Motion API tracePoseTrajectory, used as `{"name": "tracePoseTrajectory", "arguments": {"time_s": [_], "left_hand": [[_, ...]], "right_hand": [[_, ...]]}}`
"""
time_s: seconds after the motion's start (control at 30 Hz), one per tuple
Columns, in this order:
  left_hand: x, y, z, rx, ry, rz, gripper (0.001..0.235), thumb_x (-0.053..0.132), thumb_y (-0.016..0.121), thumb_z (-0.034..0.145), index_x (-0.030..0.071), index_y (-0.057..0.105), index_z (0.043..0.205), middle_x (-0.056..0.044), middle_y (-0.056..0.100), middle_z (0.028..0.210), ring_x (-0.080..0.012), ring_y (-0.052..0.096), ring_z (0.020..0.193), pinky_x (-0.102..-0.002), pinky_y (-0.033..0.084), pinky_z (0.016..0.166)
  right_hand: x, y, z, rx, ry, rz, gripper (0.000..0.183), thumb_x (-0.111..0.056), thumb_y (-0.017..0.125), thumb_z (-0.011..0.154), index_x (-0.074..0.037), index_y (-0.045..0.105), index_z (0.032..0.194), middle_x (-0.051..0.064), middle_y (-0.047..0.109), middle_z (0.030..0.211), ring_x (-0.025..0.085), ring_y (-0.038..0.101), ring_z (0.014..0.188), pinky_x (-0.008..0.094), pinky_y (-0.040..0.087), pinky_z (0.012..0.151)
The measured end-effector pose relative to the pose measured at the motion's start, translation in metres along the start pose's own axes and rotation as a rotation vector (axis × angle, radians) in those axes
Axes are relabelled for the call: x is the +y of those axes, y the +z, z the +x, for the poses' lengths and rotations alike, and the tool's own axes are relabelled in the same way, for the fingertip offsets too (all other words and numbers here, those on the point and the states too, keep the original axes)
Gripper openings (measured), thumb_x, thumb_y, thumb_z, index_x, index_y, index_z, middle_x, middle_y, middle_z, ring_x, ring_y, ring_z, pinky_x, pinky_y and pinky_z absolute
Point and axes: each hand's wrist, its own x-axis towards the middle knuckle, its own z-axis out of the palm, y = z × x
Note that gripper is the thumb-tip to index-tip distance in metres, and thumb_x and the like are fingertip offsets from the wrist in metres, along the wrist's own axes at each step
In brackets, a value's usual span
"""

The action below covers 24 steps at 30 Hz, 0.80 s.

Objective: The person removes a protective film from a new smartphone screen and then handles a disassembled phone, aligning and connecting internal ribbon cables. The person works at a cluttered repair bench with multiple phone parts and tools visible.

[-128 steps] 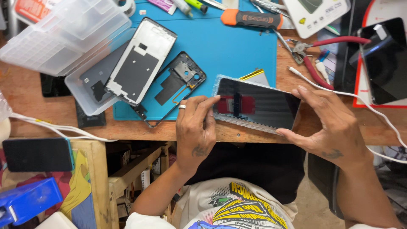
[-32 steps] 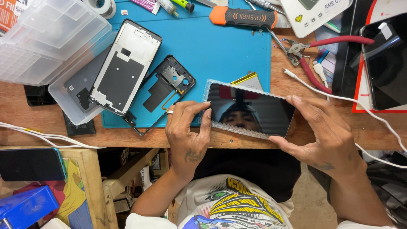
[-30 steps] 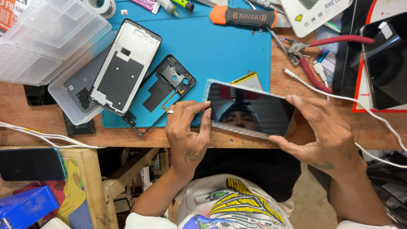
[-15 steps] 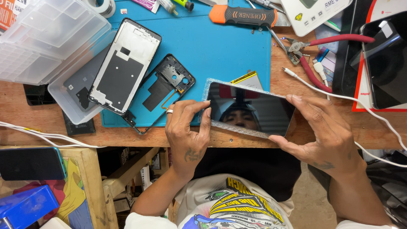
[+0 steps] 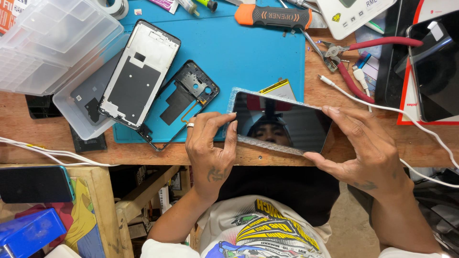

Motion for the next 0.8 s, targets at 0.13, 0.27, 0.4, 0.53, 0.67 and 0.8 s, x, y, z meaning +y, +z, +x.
{"name": "tracePoseTrajectory", "arguments": {"time_s": [0.13, 0.27, 0.4, 0.53, 0.67, 0.8], "left_hand": [[-0.0005, -0.0001, -0.0001, -0.008, -0.008, 0.001, 0.015, 0.006, 0.077, 0.091, 0.007, 0.073, 0.105, -0.008, 0.065, 0.097, -0.0242, 0.060, 0.093, -0.038, 0.048, 0.083], [-0.0002, 0.0000, 0.0002, -0.004, -0.005, -0.002, 0.014, 0.006, 0.076, 0.091, 0.007, 0.073, 0.105, -0.008, 0.065, 0.098, -0.0243, 0.061, 0.093, -0.038, 0.048, 0.083], [0.0003, -0.0004, 0.0004, -0.004, 0.000, -0.001, 0.015, 0.005, 0.076, 0.091, 0.007, 0.073, 0.105, -0.009, 0.065, 0.098, -0.0246, 0.061, 0.093, -0.038, 0.048, 0.084], [0.0007, -0.0009, 0.0003, -0.005, -0.004, -0.001, 0.015, 0.005, 0.076, 0.091, 0.007, 0.073, 0.105, -0.009, 0.065, 0.098, -0.0249, 0.061, 0.094, -0.038, 0.048, 0.085], [0.0015, -0.0007, 0.0000, -0.002, -0.012, -0.008, 0.015, 0.006, 0.076, 0.091, 0.007, 0.073, 0.105, -0.009, 0.065, 0.099, -0.0249, 0.061, 0.095, -0.038, 0.048, 0.086], [0.0014, -0.0010, -0.0004, -0.006, -0.017, -0.012, 0.014, 0.007, 0.075, 0.092, 0.008, 0.073, 0.105, -0.009, 0.065, 0.099, -0.0246, 0.061, 0.095, -0.038, 0.049, 0.085]], "right_hand": [[0.0013, 0.0010, -0.0020, -0.008, 0.015, 0.005, 0.091, -0.030, 0.094, 0.065, 0.003, 0.051, 0.138, 0.018, 0.068, 0.127, 0.034, 0.067, 0.117, 0.043, 0.057, 0.100], [0.0017, 0.0021, -0.0042, -0.006, 0.027, -0.002, 0.091, -0.032, 0.094, 0.064, 0.002, 0.052, 0.138, 0.017, 0.068, 0.128, 0.034, 0.067, 0.116, 0.042, 0.058, 0.099], [0.0031, 0.0018, -0.0044, -0.008, 0.030, 0.007, 0.092, -0.032, 0.094, 0.064, 0.003, 0.051, 0.138, 0.018, 0.068, 0.128, 0.034, 0.067, 0.116, 0.042, 0.057, 0.099], [0.0023, 0.0009, -0.0039, 0.003, 0.046, 0.033, 0.091, -0.031, 0.094, 0.064, 0.002, 0.052, 0.138, 0.018, 0.068, 0.127, 0.034, 0.067, 0.118, 0.042, 0.057, 0.101], [0.0003, -0.0010, -0.0041, 0.003, 0.085, 0.023, 0.092, -0.030, 0.095, 0.063, 0.001, 0.053, 0.139, 0.018, 0.069, 0.127, 0.033, 0.068, 0.117, 0.041, 0.057, 0.100], [0.0011, -0.0021, -0.0040, 0.003, 0.098, 0.005, 0.096, -0.034, 0.096, 0.060, 0.001, 0.054, 0.138, 0.018, 0.068, 0.126, 0.032, 0.068, 0.115, 0.040, 0.058, 0.098]]}}
